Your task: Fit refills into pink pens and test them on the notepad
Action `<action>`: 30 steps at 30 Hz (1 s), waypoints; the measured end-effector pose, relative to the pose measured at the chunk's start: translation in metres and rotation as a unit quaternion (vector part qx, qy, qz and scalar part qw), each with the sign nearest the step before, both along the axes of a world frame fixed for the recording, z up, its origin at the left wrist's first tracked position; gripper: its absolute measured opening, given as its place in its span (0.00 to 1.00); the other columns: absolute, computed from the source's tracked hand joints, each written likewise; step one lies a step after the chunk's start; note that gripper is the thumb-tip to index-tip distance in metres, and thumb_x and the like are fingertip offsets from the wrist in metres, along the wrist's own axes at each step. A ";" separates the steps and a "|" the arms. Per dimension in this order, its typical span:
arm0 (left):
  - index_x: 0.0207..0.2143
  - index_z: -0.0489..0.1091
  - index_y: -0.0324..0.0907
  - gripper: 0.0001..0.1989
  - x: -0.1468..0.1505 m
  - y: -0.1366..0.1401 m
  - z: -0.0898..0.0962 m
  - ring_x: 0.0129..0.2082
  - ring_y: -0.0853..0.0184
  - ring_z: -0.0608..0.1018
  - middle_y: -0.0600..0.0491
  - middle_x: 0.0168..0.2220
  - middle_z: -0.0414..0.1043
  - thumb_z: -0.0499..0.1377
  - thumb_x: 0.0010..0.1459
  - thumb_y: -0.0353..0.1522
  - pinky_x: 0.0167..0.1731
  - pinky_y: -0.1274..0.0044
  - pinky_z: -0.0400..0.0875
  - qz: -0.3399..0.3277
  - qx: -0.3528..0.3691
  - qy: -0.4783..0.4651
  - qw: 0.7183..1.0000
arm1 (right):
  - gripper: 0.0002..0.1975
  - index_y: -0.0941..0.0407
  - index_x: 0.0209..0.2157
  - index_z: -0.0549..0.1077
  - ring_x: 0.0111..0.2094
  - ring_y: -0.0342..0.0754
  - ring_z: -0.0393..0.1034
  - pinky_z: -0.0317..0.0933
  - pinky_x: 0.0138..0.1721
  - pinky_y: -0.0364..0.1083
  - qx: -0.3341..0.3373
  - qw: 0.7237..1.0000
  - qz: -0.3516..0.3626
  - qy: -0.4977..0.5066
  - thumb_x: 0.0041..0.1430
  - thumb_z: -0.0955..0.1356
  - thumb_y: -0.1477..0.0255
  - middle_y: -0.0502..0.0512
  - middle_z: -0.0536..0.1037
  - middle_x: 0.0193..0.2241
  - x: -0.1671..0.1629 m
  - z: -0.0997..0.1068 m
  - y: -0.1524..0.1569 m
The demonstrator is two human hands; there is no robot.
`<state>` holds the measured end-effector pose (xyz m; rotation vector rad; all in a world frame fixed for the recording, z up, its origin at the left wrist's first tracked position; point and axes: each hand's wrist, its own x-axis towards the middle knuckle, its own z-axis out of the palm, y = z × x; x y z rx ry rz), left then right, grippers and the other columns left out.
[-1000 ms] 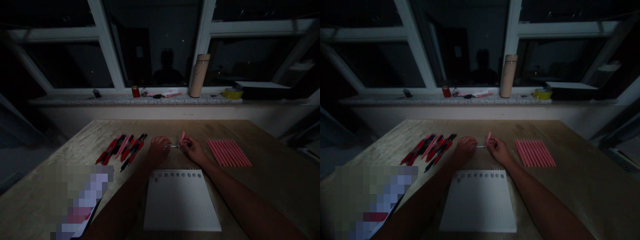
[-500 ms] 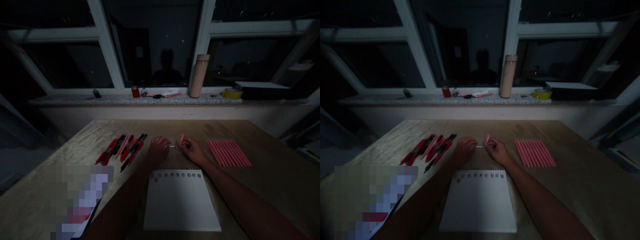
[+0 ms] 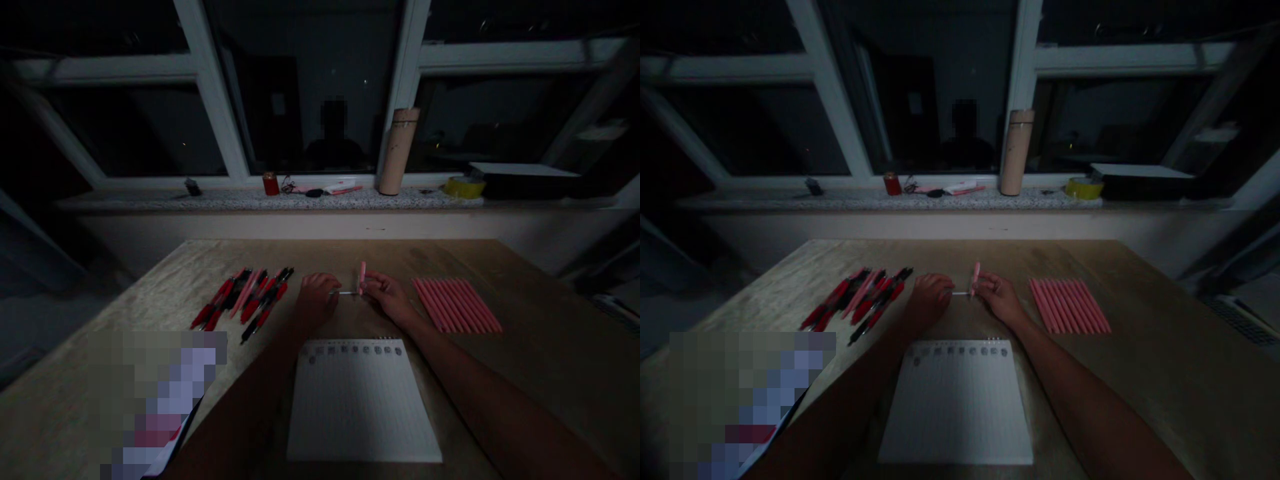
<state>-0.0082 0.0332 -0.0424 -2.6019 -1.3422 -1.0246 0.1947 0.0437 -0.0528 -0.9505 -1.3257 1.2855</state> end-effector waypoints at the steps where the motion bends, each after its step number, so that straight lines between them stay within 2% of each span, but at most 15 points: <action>1: 0.37 0.68 0.42 0.07 0.000 0.000 0.000 0.43 0.64 0.70 0.51 0.39 0.72 0.52 0.58 0.31 0.45 0.68 0.59 0.001 -0.002 0.000 1.000 | 0.24 0.59 0.41 0.71 0.21 0.42 0.66 0.55 0.23 0.41 0.003 1.000 -0.002 -0.002 0.43 0.72 0.62 0.51 0.77 0.23 0.000 -0.001 0.000; 4: 0.37 0.68 0.43 0.07 0.000 0.000 0.000 0.43 0.64 0.70 0.51 0.39 0.72 0.51 0.58 0.31 0.45 0.68 0.59 0.000 -0.003 -0.001 1.000 | 0.24 0.58 0.42 0.69 0.24 0.44 0.69 0.59 0.27 0.42 0.032 0.999 -0.013 -0.016 0.44 0.72 0.62 0.51 0.77 0.24 -0.002 -0.003 0.001; 8: 0.37 0.68 0.43 0.07 -0.001 0.000 -0.002 0.43 0.64 0.70 0.51 0.40 0.71 0.51 0.58 0.32 0.46 0.68 0.59 -0.001 0.001 -0.002 1.000 | 0.20 0.56 0.42 0.69 0.29 0.46 0.71 0.62 0.31 0.44 0.105 0.992 -0.037 -0.052 0.47 0.71 0.64 0.52 0.78 0.28 -0.005 -0.006 0.000; 12: 0.37 0.68 0.42 0.08 0.000 0.001 -0.002 0.43 0.64 0.70 0.52 0.40 0.71 0.51 0.58 0.32 0.46 0.68 0.59 0.000 0.002 -0.002 1.000 | 0.12 0.56 0.38 0.71 0.29 0.45 0.70 0.61 0.30 0.43 0.178 0.971 -0.070 -0.145 0.51 0.68 0.65 0.55 0.78 0.31 -0.005 -0.006 -0.005; 14: 0.37 0.68 0.42 0.08 0.000 0.000 -0.002 0.43 0.64 0.70 0.51 0.40 0.71 0.51 0.58 0.32 0.46 0.68 0.59 -0.001 0.000 0.001 1.000 | 0.09 0.56 0.34 0.72 0.28 0.45 0.69 0.60 0.29 0.42 0.196 0.958 -0.038 -0.204 0.52 0.68 0.67 0.54 0.78 0.29 -0.005 -0.005 -0.007; 16: 0.37 0.68 0.42 0.08 0.000 0.000 -0.001 0.43 0.64 0.70 0.51 0.40 0.71 0.51 0.59 0.32 0.46 0.68 0.59 0.001 -0.001 0.002 1.000 | 0.08 0.56 0.31 0.72 0.26 0.45 0.69 0.60 0.28 0.42 0.189 0.955 -0.006 -0.231 0.51 0.68 0.67 0.53 0.77 0.27 -0.006 -0.005 -0.008; 22: 0.37 0.68 0.42 0.08 -0.001 0.001 -0.002 0.43 0.64 0.70 0.51 0.39 0.71 0.51 0.58 0.32 0.46 0.68 0.59 -0.002 0.004 0.000 1.000 | 0.13 0.56 0.31 0.69 0.29 0.47 0.72 0.62 0.32 0.44 0.121 0.987 -0.046 -0.097 0.47 0.71 0.63 0.54 0.77 0.27 -0.005 -0.005 -0.003; 26: 0.37 0.68 0.43 0.07 -0.001 0.002 -0.003 0.43 0.64 0.70 0.51 0.39 0.72 0.52 0.58 0.31 0.45 0.68 0.59 0.005 0.008 -0.006 1.000 | 0.16 0.56 0.33 0.69 0.29 0.47 0.72 0.63 0.33 0.44 0.071 0.995 -0.040 -0.064 0.45 0.71 0.61 0.52 0.78 0.26 -0.003 -0.005 -0.001; 30: 0.37 0.68 0.43 0.07 -0.001 0.002 -0.003 0.42 0.64 0.70 0.51 0.39 0.71 0.51 0.58 0.32 0.46 0.68 0.59 0.007 0.006 -0.007 1.000 | 0.17 0.57 0.35 0.71 0.28 0.46 0.72 0.62 0.33 0.44 0.051 0.997 -0.028 -0.048 0.46 0.71 0.62 0.52 0.78 0.26 -0.001 -0.005 0.001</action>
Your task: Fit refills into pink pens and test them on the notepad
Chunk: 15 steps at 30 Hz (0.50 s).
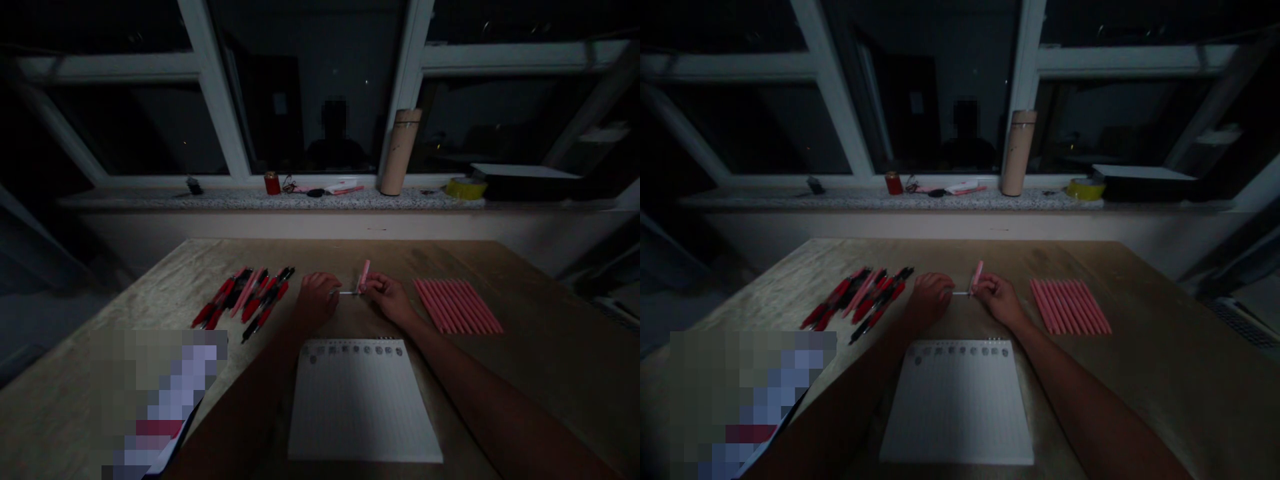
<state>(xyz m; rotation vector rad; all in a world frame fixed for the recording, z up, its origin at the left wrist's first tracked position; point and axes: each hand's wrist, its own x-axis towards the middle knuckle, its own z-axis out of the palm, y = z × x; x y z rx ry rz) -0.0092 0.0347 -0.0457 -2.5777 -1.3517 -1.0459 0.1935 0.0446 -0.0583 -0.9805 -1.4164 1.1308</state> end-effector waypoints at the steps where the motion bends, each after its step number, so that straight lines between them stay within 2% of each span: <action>1: 0.37 0.68 0.43 0.07 0.000 0.000 0.000 0.42 0.64 0.70 0.51 0.39 0.71 0.51 0.58 0.32 0.46 0.68 0.59 -0.001 -0.001 0.001 1.000 | 0.17 0.57 0.36 0.71 0.27 0.46 0.71 0.62 0.33 0.44 -0.002 1.000 0.002 0.001 0.46 0.71 0.62 0.52 0.78 0.26 0.000 0.000 0.001; 5: 0.37 0.67 0.42 0.07 0.000 -0.001 0.002 0.43 0.64 0.70 0.51 0.39 0.71 0.51 0.58 0.31 0.46 0.68 0.59 -0.002 -0.005 0.002 1.000 | 0.15 0.56 0.36 0.70 0.29 0.46 0.72 0.63 0.35 0.45 0.025 1.000 -0.006 -0.011 0.48 0.70 0.64 0.53 0.78 0.28 0.000 -0.003 0.001; 10: 0.37 0.67 0.43 0.07 0.000 0.000 0.001 0.43 0.64 0.70 0.52 0.39 0.72 0.51 0.58 0.31 0.46 0.68 0.59 0.001 -0.014 0.005 1.000 | 0.08 0.56 0.32 0.71 0.29 0.46 0.71 0.61 0.31 0.43 0.099 0.980 0.012 -0.171 0.51 0.67 0.67 0.54 0.77 0.28 -0.002 -0.002 -0.005; 15: 0.37 0.68 0.43 0.07 0.001 0.000 0.000 0.43 0.64 0.70 0.51 0.40 0.71 0.51 0.58 0.31 0.46 0.68 0.59 0.001 -0.015 0.008 1.000 | 0.07 0.56 0.33 0.72 0.30 0.46 0.71 0.62 0.32 0.43 0.124 0.972 0.004 -0.201 0.53 0.66 0.69 0.53 0.78 0.29 -0.003 -0.001 -0.008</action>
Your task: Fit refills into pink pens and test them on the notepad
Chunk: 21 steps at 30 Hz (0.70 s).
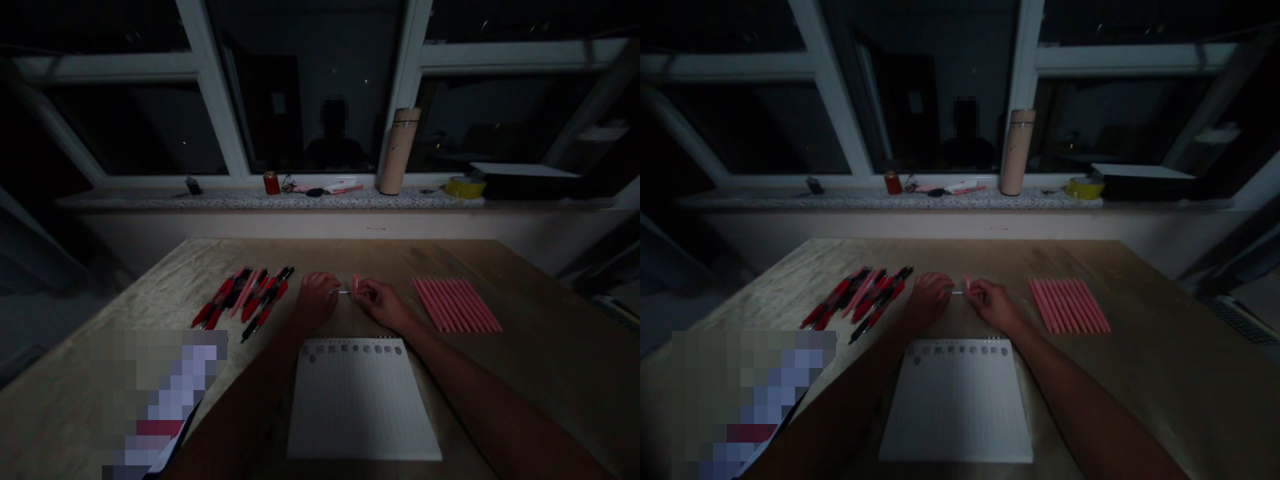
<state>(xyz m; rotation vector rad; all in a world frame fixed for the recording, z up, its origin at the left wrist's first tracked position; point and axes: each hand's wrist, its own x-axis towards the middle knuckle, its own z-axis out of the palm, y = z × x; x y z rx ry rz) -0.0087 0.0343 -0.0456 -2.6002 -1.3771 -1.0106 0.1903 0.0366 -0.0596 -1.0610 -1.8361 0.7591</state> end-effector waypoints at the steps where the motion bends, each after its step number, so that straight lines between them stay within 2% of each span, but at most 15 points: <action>1: 0.37 0.68 0.43 0.08 0.000 0.000 0.000 0.43 0.64 0.70 0.51 0.40 0.71 0.51 0.58 0.31 0.46 0.68 0.59 0.000 0.002 -0.001 1.000 | 0.06 0.56 0.32 0.72 0.30 0.46 0.71 0.62 0.32 0.43 -0.001 1.000 0.003 -0.003 0.52 0.67 0.69 0.53 0.78 0.29 0.000 -0.001 0.000; 11: 0.37 0.68 0.42 0.07 0.000 0.000 0.000 0.43 0.64 0.70 0.51 0.39 0.72 0.52 0.58 0.31 0.46 0.67 0.59 -0.003 0.011 0.004 1.000 | 0.08 0.56 0.32 0.74 0.28 0.46 0.71 0.62 0.30 0.43 -0.006 1.000 -0.003 0.016 0.52 0.68 0.67 0.53 0.78 0.28 0.000 -0.002 0.001; 13: 0.37 0.68 0.42 0.07 0.000 0.001 -0.001 0.43 0.64 0.70 0.51 0.39 0.72 0.52 0.57 0.31 0.46 0.67 0.59 -0.002 0.011 0.004 1.000 | 0.07 0.56 0.31 0.73 0.29 0.46 0.71 0.62 0.31 0.43 -0.033 0.999 0.013 0.031 0.51 0.68 0.67 0.53 0.78 0.28 -0.001 -0.001 0.002; 15: 0.37 0.68 0.42 0.07 0.000 0.001 0.000 0.43 0.64 0.70 0.51 0.39 0.72 0.52 0.57 0.31 0.45 0.68 0.60 -0.003 0.011 0.002 1.000 | 0.08 0.57 0.31 0.73 0.30 0.46 0.72 0.62 0.32 0.44 -0.065 0.994 0.006 0.090 0.49 0.69 0.67 0.54 0.78 0.28 -0.002 0.001 0.002; 18: 0.37 0.68 0.42 0.07 0.000 0.000 0.001 0.42 0.64 0.70 0.52 0.39 0.72 0.52 0.57 0.31 0.46 0.68 0.59 -0.006 0.015 -0.003 1.000 | 0.12 0.57 0.31 0.72 0.29 0.46 0.72 0.63 0.33 0.44 -0.126 0.974 -0.003 0.187 0.44 0.71 0.65 0.53 0.78 0.27 -0.003 0.006 0.003; 21: 0.37 0.68 0.42 0.07 0.000 -0.002 0.004 0.42 0.64 0.70 0.51 0.39 0.72 0.51 0.57 0.30 0.45 0.68 0.59 -0.009 0.013 0.000 1.000 | 0.15 0.56 0.31 0.72 0.28 0.45 0.72 0.63 0.34 0.44 -0.172 0.957 0.009 0.232 0.41 0.73 0.64 0.52 0.78 0.27 -0.004 0.010 0.001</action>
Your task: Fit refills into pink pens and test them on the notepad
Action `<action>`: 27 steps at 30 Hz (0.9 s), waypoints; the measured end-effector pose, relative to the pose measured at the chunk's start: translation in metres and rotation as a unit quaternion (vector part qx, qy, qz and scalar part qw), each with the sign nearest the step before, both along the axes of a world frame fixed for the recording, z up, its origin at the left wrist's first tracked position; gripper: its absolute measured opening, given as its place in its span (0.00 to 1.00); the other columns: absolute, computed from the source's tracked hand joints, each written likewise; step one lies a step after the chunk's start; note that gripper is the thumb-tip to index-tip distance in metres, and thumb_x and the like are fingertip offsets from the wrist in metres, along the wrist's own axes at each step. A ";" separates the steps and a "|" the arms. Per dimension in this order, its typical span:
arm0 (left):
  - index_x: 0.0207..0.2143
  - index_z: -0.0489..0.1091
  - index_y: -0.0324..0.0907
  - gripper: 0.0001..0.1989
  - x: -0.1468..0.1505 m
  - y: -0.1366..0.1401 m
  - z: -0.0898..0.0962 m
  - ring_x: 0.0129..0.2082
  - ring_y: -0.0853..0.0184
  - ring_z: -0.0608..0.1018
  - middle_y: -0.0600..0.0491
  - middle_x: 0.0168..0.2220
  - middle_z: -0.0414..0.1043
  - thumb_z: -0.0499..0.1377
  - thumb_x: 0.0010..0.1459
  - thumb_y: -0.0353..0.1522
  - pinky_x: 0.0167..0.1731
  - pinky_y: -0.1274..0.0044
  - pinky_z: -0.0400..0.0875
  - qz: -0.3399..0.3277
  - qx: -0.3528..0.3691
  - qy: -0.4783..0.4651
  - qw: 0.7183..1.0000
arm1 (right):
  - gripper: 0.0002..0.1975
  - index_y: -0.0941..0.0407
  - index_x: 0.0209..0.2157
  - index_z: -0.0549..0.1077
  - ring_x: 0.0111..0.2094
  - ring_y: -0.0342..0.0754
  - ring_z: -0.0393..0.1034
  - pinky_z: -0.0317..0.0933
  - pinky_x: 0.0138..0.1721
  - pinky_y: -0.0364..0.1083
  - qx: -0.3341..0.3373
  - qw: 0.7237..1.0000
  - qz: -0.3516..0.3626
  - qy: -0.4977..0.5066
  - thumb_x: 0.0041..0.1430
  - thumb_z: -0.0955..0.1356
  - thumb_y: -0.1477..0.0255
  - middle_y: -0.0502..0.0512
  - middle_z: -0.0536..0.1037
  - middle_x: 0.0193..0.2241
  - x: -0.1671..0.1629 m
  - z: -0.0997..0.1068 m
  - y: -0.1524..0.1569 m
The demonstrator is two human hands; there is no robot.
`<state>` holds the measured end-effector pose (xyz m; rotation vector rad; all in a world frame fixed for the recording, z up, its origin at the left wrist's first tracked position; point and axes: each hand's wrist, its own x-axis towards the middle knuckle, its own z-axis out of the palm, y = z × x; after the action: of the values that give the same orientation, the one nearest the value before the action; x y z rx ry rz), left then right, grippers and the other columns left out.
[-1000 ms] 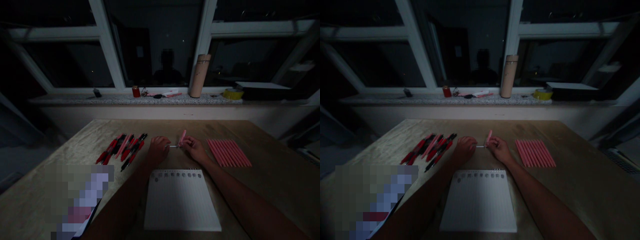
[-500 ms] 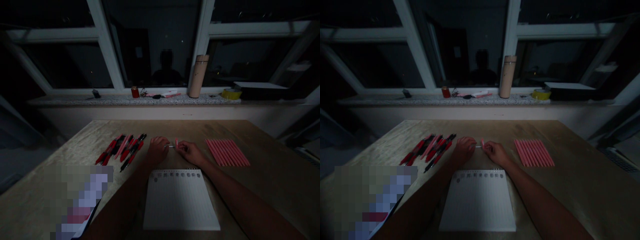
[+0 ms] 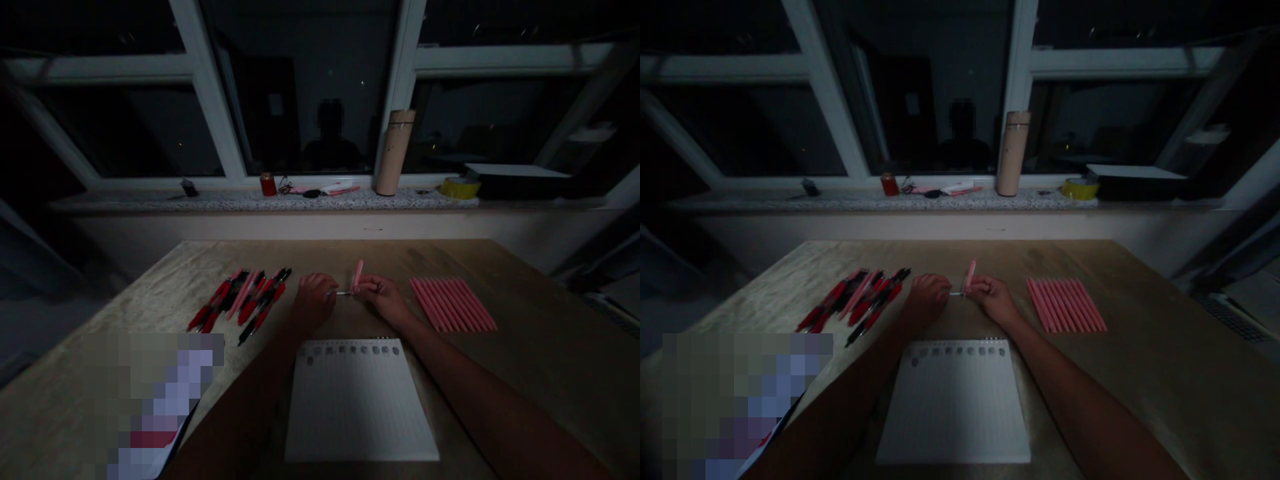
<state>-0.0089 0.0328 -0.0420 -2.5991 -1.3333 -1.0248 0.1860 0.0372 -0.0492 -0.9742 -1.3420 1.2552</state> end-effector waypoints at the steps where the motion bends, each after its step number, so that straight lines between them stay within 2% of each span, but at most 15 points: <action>1: 0.37 0.67 0.42 0.07 0.000 0.000 0.000 0.42 0.64 0.70 0.51 0.39 0.72 0.51 0.58 0.31 0.45 0.68 0.59 0.000 0.000 0.002 1.000 | 0.16 0.56 0.31 0.72 0.28 0.45 0.72 0.63 0.35 0.44 -0.007 1.000 0.003 0.008 0.40 0.73 0.63 0.52 0.79 0.27 -0.001 0.001 -0.001; 6: 0.37 0.68 0.42 0.07 0.000 0.001 -0.001 0.42 0.64 0.70 0.51 0.39 0.72 0.51 0.58 0.32 0.46 0.68 0.60 -0.001 0.002 0.001 1.000 | 0.16 0.56 0.31 0.72 0.29 0.45 0.72 0.63 0.35 0.44 -0.026 1.000 0.010 0.014 0.40 0.74 0.63 0.52 0.79 0.27 -0.002 0.003 -0.004; 9: 0.37 0.68 0.42 0.08 0.001 0.002 -0.002 0.42 0.64 0.71 0.51 0.39 0.72 0.51 0.58 0.33 0.45 0.68 0.60 0.004 -0.004 -0.004 1.000 | 0.16 0.56 0.31 0.72 0.29 0.46 0.72 0.64 0.35 0.45 -0.009 1.000 0.003 0.005 0.40 0.73 0.63 0.53 0.79 0.28 -0.002 0.001 -0.002; 13: 0.38 0.68 0.42 0.09 0.001 0.001 -0.002 0.43 0.64 0.71 0.51 0.39 0.72 0.50 0.58 0.31 0.46 0.68 0.60 0.005 -0.009 -0.009 1.000 | 0.14 0.55 0.33 0.74 0.31 0.48 0.73 0.64 0.36 0.46 0.065 0.997 -0.001 -0.052 0.44 0.71 0.63 0.54 0.79 0.30 -0.003 -0.005 0.000; 16: 0.39 0.68 0.42 0.10 0.001 0.000 -0.002 0.43 0.64 0.70 0.51 0.40 0.72 0.50 0.57 0.30 0.46 0.67 0.59 0.005 -0.013 -0.005 1.000 | 0.08 0.54 0.31 0.76 0.31 0.49 0.73 0.64 0.36 0.47 0.142 0.974 0.017 -0.175 0.48 0.69 0.67 0.53 0.80 0.30 -0.002 -0.009 -0.001; 18: 0.38 0.68 0.42 0.10 0.001 0.000 -0.001 0.43 0.64 0.70 0.50 0.39 0.72 0.50 0.56 0.29 0.46 0.67 0.59 0.004 -0.012 -0.004 1.000 | 0.06 0.54 0.31 0.77 0.30 0.49 0.73 0.63 0.35 0.47 0.166 0.959 0.011 -0.229 0.50 0.68 0.69 0.53 0.80 0.29 -0.001 -0.010 -0.003; 27: 0.39 0.68 0.43 0.11 0.000 0.003 -0.005 0.43 0.62 0.70 0.50 0.39 0.72 0.49 0.54 0.28 0.46 0.67 0.60 0.007 -0.008 -0.008 1.000 | 0.06 0.55 0.30 0.77 0.29 0.48 0.73 0.64 0.32 0.45 0.157 0.964 -0.012 -0.216 0.49 0.68 0.71 0.53 0.79 0.28 -0.001 -0.008 -0.004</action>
<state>-0.0089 0.0357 -0.0471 -2.5958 -1.3664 -1.0384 0.1847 0.0334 -0.0572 -1.0664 -1.7959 0.7993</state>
